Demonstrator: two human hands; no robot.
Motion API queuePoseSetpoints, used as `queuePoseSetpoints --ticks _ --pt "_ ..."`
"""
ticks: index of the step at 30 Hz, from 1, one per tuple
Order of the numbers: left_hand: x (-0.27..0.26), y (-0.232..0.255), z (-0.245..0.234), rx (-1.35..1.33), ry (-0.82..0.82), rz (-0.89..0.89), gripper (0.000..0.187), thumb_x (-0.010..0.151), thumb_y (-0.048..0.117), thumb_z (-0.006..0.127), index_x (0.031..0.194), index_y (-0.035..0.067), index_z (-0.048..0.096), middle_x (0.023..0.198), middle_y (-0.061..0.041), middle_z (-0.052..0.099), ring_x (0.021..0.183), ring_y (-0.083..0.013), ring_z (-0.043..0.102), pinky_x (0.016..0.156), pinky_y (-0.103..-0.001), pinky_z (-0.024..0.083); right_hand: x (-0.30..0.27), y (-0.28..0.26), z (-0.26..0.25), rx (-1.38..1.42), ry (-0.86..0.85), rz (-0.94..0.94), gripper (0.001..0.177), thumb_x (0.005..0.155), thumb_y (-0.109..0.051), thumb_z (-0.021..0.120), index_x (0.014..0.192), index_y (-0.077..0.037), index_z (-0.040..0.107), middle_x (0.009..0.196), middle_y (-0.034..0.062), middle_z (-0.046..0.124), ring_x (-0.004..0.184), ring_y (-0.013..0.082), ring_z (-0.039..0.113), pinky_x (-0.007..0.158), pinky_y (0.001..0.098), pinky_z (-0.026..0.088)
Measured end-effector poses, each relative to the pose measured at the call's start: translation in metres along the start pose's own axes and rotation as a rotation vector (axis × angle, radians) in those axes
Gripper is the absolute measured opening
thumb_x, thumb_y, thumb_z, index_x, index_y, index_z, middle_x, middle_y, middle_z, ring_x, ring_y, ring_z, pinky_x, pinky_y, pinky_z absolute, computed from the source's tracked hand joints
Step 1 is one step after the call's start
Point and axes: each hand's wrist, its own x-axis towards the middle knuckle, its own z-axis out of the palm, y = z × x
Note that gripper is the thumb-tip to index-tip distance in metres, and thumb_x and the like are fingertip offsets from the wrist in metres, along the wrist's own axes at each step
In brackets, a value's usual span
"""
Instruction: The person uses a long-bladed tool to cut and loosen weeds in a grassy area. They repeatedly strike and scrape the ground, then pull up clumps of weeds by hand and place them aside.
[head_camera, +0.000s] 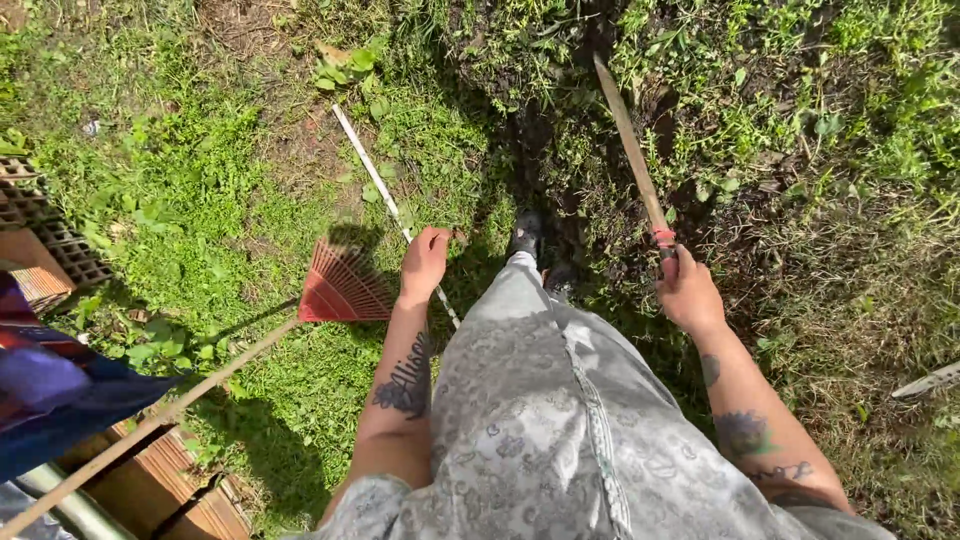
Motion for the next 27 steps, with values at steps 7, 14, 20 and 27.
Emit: queuePoseSetpoints --ticks 7,14,20,27 --pt "-0.024 0.026 0.054 -0.025 -0.163 0.191 0.032 0.100 0.029 0.058 0.119 0.007 0.072 0.116 -0.015 0.074 0.110 -0.0313 0.070 0.096 -0.038 0.052 -0.037 -0.019 0.011 0.330 0.083 0.154 0.067 0.089 -0.034 0.068 0.144 -0.001 0.048 0.106 0.0177 0.073 0.095 0.0338 0.071 0.086 0.0447 0.054" --pt "0.022 0.073 0.043 0.039 -0.415 0.267 0.033 0.098 0.029 0.057 0.120 0.007 0.069 0.115 -0.015 0.075 0.108 -0.0300 0.071 0.094 -0.039 0.054 -0.019 -0.070 -0.027 0.199 0.179 0.280 0.062 0.091 -0.034 0.070 0.145 -0.007 0.054 0.106 0.0181 0.072 0.098 0.0368 0.069 0.087 0.0470 0.054" --pt "0.112 0.085 0.012 0.071 -0.494 0.436 0.033 0.099 0.029 0.057 0.120 0.006 0.069 0.117 -0.016 0.073 0.109 -0.0304 0.069 0.094 -0.040 0.053 0.048 -0.127 -0.008 0.387 0.214 0.435 0.059 0.095 -0.038 0.066 0.145 -0.008 0.054 0.106 0.0160 0.074 0.095 0.0333 0.071 0.087 0.0443 0.054" --pt "0.249 0.084 -0.085 0.098 -0.432 0.395 0.035 0.099 0.031 0.057 0.120 0.007 0.069 0.117 -0.017 0.073 0.109 -0.0325 0.068 0.096 -0.040 0.052 0.142 -0.209 -0.019 0.907 0.227 0.591 0.041 0.105 -0.036 0.060 0.123 0.002 0.061 0.086 0.0105 0.065 0.066 0.0212 0.061 0.059 0.0400 0.055"
